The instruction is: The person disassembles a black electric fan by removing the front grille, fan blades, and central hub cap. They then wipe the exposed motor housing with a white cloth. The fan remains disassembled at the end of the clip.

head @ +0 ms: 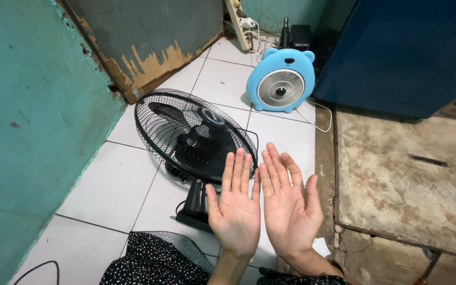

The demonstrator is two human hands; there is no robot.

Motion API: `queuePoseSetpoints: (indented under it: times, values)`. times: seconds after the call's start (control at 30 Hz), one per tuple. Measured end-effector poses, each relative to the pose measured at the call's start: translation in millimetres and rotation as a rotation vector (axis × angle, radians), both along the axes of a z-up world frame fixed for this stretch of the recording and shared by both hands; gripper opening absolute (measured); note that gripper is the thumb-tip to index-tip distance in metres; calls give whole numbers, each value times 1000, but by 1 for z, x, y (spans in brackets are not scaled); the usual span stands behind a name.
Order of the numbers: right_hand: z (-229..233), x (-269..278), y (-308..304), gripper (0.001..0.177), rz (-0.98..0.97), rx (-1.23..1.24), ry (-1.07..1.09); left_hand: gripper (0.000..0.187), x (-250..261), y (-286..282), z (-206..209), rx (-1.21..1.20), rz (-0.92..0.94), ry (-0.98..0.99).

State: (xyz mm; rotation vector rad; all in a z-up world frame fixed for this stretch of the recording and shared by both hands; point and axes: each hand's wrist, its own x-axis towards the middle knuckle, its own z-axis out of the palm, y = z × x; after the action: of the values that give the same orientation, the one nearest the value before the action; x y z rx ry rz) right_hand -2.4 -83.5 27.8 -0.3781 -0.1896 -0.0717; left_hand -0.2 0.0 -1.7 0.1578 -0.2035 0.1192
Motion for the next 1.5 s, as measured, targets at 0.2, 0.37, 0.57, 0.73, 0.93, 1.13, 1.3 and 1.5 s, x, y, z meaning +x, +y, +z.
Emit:
queuePoseSetpoints:
  times: [0.2, 0.37, 0.57, 0.73, 0.93, 1.13, 1.3, 1.5]
  values:
    - [-2, 0, -1, 58, 8, 5, -14, 76, 1, 0, -1, -2, 8, -9]
    - [-4, 13, -4, 57, 4, 22, -17, 76, 11, 3, -2, -34, 17, -43]
    - [-15, 25, -3, 55, 7, 43, -36, 75, 21, 7, -2, -20, 25, -68]
    - [-21, 32, -5, 54, -22, -10, -59, 75, 24, 11, -6, -23, 27, -75]
    - [-23, 38, -2, 53, -11, -11, -69, 73, 28, 16, -10, -33, 25, -87]
    - [-24, 36, 1, 53, -18, -25, -68, 73, 27, 18, -9, -37, 38, -89]
    - [-21, 38, 1, 53, -18, -25, -72, 72, 28, 18, -10, -63, 16, -90]
    - [-36, 50, -9, 51, -25, -9, -61, 69, 32, 20, -14, 133, 84, -79]
